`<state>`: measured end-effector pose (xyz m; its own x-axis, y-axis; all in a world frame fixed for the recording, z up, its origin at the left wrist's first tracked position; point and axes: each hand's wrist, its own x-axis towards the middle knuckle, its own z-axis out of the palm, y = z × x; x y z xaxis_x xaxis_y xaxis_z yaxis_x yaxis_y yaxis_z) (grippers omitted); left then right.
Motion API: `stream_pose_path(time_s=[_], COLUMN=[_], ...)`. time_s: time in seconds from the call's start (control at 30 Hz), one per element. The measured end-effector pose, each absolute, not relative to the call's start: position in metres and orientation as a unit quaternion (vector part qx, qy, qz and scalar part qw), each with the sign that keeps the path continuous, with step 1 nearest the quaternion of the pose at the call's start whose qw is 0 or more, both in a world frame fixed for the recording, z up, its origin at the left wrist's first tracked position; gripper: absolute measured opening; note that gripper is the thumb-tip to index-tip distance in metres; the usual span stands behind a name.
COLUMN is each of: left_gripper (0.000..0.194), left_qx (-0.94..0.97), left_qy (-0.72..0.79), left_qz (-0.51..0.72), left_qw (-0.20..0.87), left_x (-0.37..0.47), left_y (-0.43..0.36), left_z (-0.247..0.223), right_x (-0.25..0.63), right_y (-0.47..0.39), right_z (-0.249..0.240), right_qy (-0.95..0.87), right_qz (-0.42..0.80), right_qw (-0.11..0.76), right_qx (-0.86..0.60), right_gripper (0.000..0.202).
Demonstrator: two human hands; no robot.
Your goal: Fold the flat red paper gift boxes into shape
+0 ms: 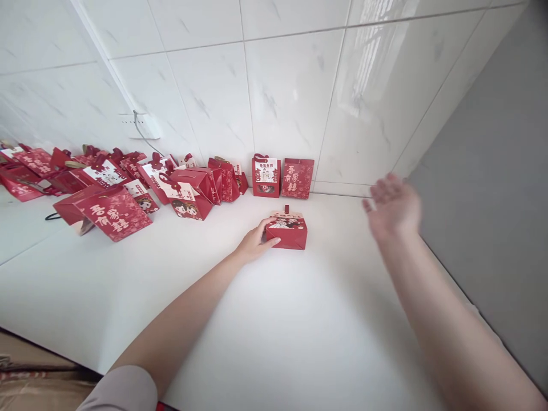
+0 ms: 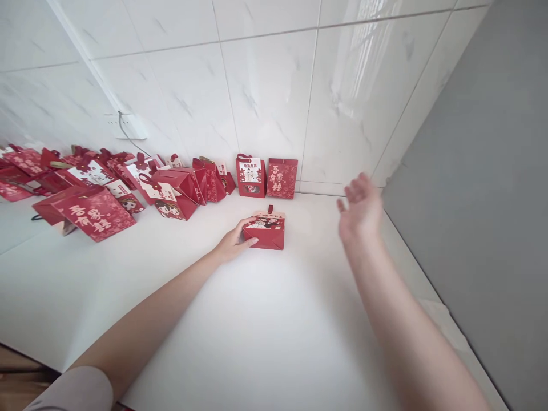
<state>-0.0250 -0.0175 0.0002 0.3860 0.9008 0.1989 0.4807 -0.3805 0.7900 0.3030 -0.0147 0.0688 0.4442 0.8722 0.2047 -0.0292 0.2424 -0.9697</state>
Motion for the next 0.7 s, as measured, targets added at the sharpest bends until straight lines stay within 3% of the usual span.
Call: stream_pose_path(time_s=[0.13,0.23,0.33,0.43,0.57,0.7], left_gripper=[0.054,0.046,0.04,0.035,0.059,0.085], left_qx=[0.793,0.813,0.774,0.698,0.659,0.706], left_qy=[0.447,0.421,0.438,0.456,0.378,0.403], left_qz=[0.333,0.357,0.388,0.43,0.466,0.47], left_qw=[0.247,0.186,0.24,0.345,0.452,0.344], left_x=[-0.028,-0.033,-0.036,-0.038,-0.041,-0.036], left_y=[-0.022,-0.022,-0.013,0.0,0.002,-0.021], left_z=[0.001,-0.002,-0.009,-0.016,-0.016,-0.002], right_x=[0.211,0.172,0.166,0.17,0.171,0.172], right_y=[-0.011,-0.03,-0.049,-0.056,-0.056,-0.055], right_z=[0.011,-0.013,-0.019,-0.017,-0.016,-0.016], right_qy=[-0.339,-0.436,-0.539,-0.666,-0.756,-0.755], right_qz=[0.479,0.461,0.396,0.368,0.357,0.376], right_qw=[0.584,0.612,0.597,0.492,0.384,0.364], right_qx=[-0.561,-0.472,-0.443,-0.424,-0.393,-0.396], right_gripper=[0.05,0.053,0.065,0.064,0.06,0.04])
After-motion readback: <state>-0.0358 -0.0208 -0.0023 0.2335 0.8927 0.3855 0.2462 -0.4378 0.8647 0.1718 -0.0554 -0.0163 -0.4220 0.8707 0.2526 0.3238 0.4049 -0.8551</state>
